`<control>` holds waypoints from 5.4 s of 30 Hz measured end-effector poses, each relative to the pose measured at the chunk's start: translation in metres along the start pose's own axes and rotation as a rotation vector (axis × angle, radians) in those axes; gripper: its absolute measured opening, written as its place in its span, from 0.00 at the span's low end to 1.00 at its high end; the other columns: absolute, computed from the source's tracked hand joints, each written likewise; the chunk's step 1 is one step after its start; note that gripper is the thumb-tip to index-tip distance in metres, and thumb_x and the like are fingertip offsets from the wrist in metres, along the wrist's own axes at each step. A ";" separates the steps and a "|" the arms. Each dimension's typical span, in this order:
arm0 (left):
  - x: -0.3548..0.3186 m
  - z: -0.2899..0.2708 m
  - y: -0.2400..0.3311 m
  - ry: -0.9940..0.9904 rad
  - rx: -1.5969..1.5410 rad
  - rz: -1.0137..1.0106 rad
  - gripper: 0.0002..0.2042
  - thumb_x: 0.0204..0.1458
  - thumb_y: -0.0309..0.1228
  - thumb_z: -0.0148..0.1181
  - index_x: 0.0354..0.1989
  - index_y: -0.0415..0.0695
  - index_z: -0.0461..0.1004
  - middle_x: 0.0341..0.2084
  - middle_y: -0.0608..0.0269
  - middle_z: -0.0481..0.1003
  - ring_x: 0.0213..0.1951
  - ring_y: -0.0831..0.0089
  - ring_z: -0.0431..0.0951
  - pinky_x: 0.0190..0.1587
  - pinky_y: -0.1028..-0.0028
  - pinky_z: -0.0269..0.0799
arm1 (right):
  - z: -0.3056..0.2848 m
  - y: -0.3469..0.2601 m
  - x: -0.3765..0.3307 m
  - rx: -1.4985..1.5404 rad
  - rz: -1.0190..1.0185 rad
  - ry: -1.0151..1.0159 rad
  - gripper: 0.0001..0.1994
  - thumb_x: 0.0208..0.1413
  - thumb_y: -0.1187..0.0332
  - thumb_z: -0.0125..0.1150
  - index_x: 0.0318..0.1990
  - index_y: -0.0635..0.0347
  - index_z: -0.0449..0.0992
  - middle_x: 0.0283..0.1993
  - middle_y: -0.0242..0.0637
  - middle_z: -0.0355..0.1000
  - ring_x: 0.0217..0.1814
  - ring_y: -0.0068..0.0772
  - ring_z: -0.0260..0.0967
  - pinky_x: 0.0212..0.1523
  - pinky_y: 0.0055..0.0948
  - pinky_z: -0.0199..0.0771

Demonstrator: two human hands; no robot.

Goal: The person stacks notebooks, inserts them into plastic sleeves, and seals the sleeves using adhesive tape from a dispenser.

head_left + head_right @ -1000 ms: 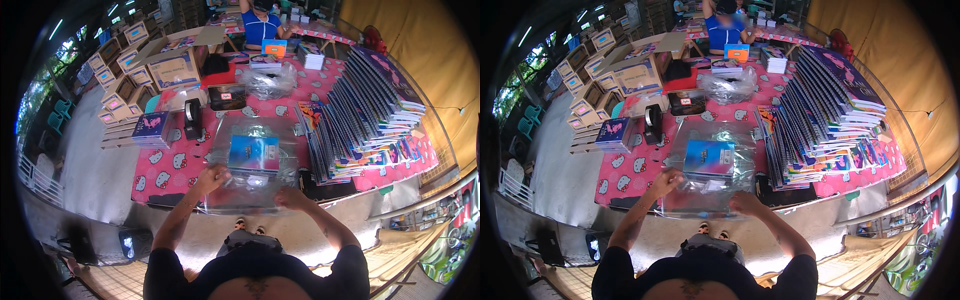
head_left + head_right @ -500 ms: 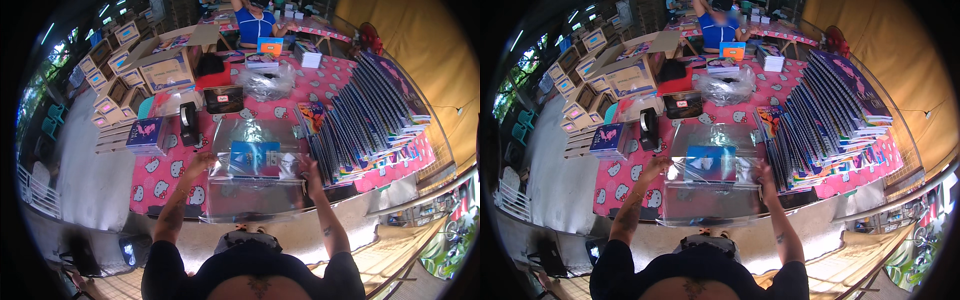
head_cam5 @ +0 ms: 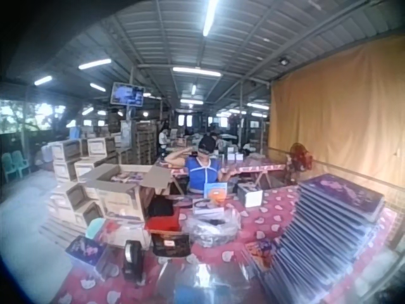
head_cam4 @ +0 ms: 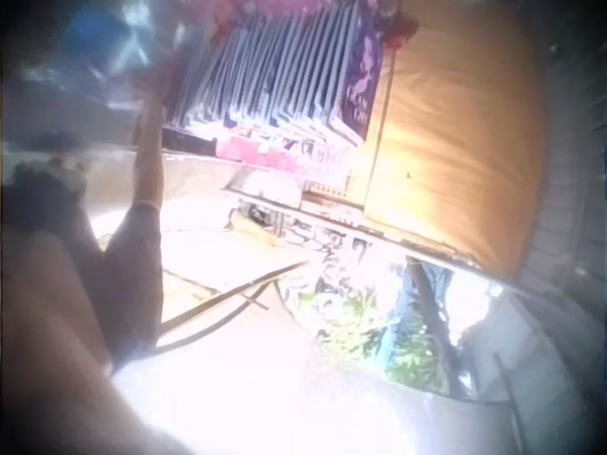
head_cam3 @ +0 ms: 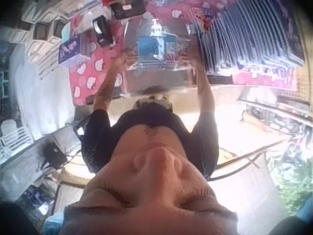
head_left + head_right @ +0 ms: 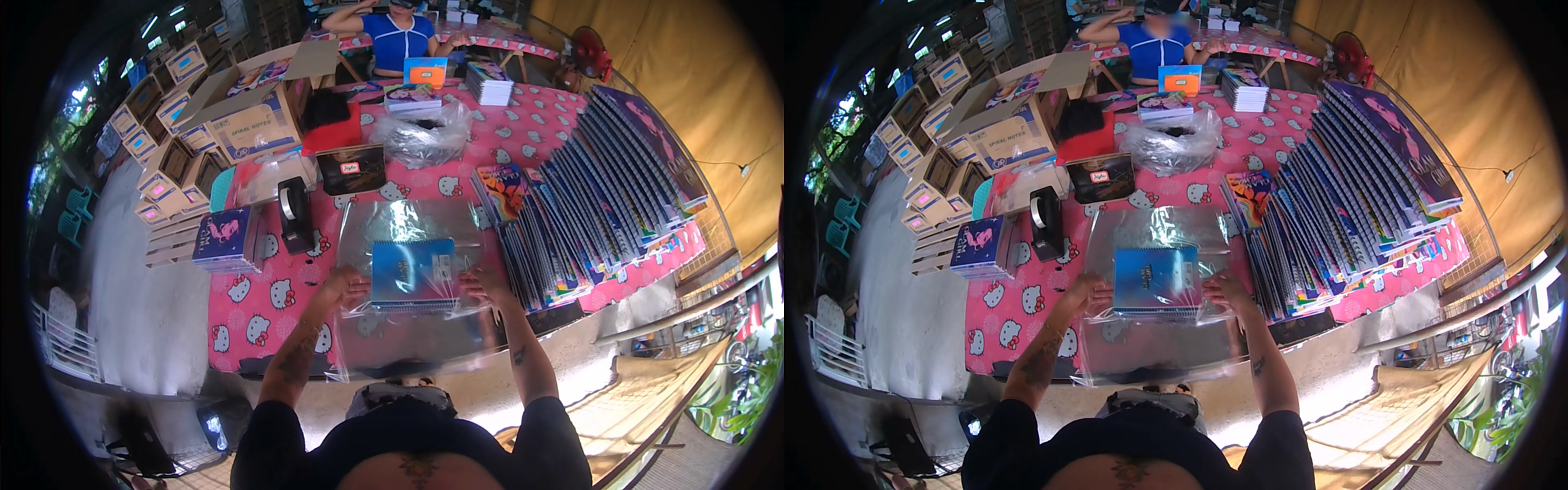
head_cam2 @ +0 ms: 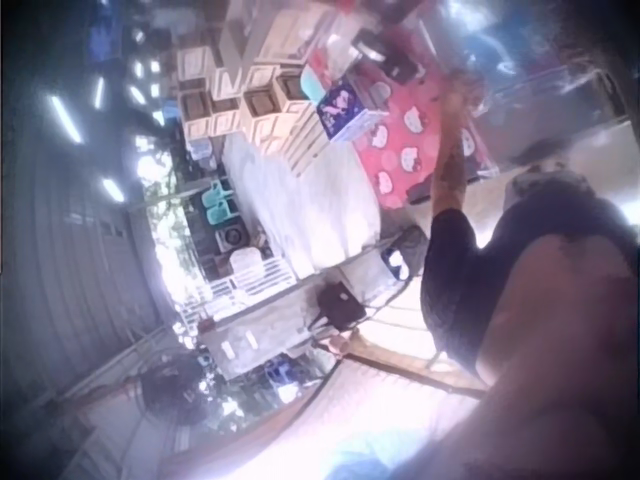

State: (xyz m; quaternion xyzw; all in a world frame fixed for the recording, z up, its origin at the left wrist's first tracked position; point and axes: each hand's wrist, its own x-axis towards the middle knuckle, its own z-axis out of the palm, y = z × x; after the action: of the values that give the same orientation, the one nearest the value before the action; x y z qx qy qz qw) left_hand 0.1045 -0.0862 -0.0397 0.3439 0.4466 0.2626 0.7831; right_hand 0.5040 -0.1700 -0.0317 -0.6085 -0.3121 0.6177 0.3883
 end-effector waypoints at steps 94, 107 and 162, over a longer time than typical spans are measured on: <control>0.007 0.155 -0.035 0.333 1.411 1.140 0.14 0.49 0.22 0.54 0.45 0.34 0.73 0.49 0.42 0.73 0.54 0.49 0.73 0.59 0.59 0.69 | 0.089 -0.031 -0.060 -1.298 -1.202 0.373 0.30 0.45 0.64 0.67 0.59 0.54 0.69 0.57 0.44 0.62 0.63 0.44 0.58 0.61 0.47 0.58; 0.028 0.055 -0.004 0.533 0.227 0.267 0.20 0.58 0.51 0.58 0.42 0.44 0.74 0.22 0.67 0.73 0.20 0.78 0.71 0.23 0.75 0.66 | 0.099 0.000 -0.027 -1.253 -1.098 0.465 0.13 0.46 0.66 0.65 0.42 0.50 0.75 0.42 0.32 0.70 0.49 0.35 0.69 0.54 0.44 0.62; -0.050 -0.025 -0.014 1.059 1.320 0.810 0.15 0.57 0.34 0.57 0.52 0.48 0.77 0.48 0.45 0.72 0.47 0.53 0.77 0.48 0.53 0.72 | 0.086 -0.005 -0.058 -1.552 -1.012 0.128 0.34 0.42 0.49 0.69 0.56 0.59 0.71 0.53 0.34 0.68 0.56 0.34 0.67 0.61 0.42 0.59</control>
State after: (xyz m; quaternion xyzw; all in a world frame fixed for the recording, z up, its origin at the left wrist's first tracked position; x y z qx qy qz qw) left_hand 0.0612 -0.1233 -0.0342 0.6836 0.6499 0.3311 -0.0266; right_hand 0.4161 -0.2101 0.0077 -0.5223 -0.8443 -0.0418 0.1122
